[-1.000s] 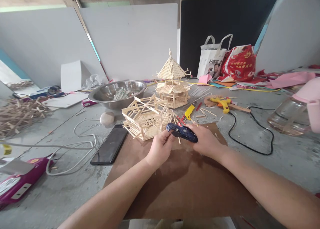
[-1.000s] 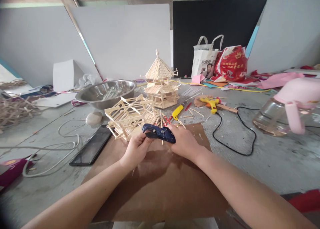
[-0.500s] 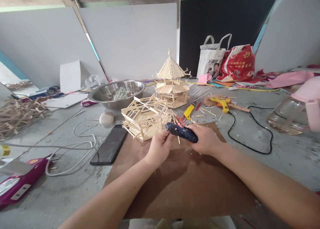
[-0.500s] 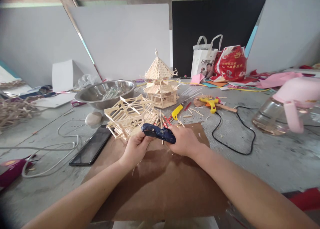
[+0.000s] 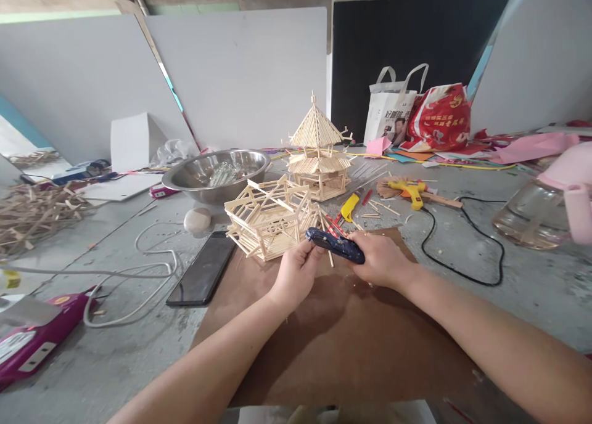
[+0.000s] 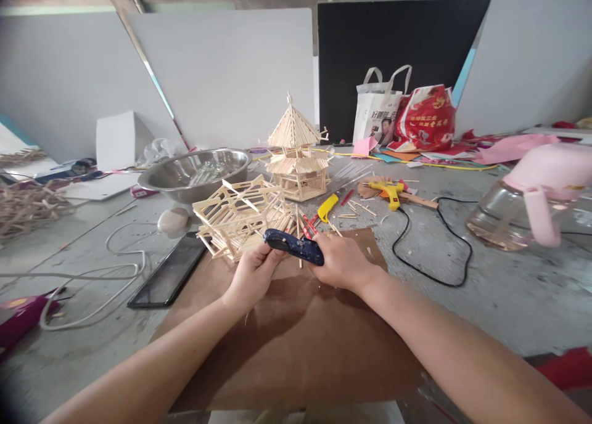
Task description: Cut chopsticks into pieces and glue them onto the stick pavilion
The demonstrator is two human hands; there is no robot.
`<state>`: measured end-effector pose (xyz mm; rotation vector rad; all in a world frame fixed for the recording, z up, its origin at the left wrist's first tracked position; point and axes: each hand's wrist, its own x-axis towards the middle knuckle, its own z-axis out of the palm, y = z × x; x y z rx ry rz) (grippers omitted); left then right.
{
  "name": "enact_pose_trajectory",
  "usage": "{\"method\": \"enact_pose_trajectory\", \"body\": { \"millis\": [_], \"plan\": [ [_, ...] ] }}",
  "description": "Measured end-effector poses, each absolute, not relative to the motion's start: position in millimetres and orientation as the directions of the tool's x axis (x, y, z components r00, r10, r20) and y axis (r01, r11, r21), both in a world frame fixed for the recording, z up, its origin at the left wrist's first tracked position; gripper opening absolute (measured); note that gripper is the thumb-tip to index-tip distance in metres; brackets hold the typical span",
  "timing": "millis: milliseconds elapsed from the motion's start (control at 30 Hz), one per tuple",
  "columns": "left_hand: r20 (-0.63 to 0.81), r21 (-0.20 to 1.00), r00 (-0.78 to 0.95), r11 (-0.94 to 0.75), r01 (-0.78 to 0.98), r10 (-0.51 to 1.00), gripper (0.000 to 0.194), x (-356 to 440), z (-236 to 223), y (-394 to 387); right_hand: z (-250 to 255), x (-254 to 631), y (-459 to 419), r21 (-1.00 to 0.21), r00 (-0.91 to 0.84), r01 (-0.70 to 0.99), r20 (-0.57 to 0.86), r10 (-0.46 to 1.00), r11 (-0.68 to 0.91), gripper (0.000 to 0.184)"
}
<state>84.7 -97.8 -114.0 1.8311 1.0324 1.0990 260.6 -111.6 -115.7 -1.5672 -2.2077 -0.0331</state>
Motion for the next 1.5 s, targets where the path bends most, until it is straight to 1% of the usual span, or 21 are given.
{"method": "enact_pose_trajectory", "body": {
  "millis": [167,333,533,600,733,800,933,1000,1067,1200,1500],
  "plan": [
    [0.284,0.894,0.316,-0.369,0.253,0.905,0.029,84,-115,-97,-114,260,-112,-0.219,-0.25,0.916,0.339,0.907,0.335,0.021],
    [0.287,0.898,0.319,-0.369,0.238,0.903,0.029,85,-117,-96,-114,259,-112,-0.2,-0.241,0.926,0.335,0.911,0.319,0.019],
    [0.337,0.879,0.283,-0.408,0.246,0.898,0.028,85,-115,-96,-116,258,-111,-0.211,-0.211,0.931,0.352,0.912,0.297,0.025],
    [0.324,0.886,0.292,-0.397,0.239,0.9,0.028,85,-113,-96,-116,258,-110,-0.222,-0.221,0.924,0.353,0.909,0.311,0.027],
    [0.266,0.938,0.395,-0.331,0.104,0.879,0.028,83,-110,-94,-117,260,-108,-0.243,-0.264,0.897,0.374,0.889,0.369,0.03],
    [0.215,0.963,0.433,-0.264,0.056,0.875,0.028,82,-108,-94,-117,262,-108,-0.258,-0.281,0.883,0.376,0.883,0.392,0.03],
    [0.033,0.997,0.469,-0.063,0.048,0.883,0.03,79,-105,-94,-116,265,-108,-0.289,-0.32,0.853,0.368,0.873,0.435,0.032],
    [-0.016,1.0,0.484,0.002,0.031,0.875,0.03,78,-104,-94,-115,266,-108,-0.299,-0.329,0.844,0.368,0.87,0.446,0.034],
    [-0.034,0.999,0.504,0.026,0.024,0.863,0.03,78,-103,-94,-116,267,-108,-0.303,-0.337,0.838,0.367,0.867,0.454,0.035],
    [-0.04,0.999,0.533,0.019,0.045,0.845,0.031,78,-101,-95,-117,268,-105,-0.299,-0.364,0.825,0.369,0.855,0.48,0.039],
    [-0.003,0.994,0.57,-0.062,0.094,0.822,0.034,80,-91,-101,-118,273,-100,-0.297,-0.496,0.734,0.379,0.781,0.61,0.049]
  ]
}}
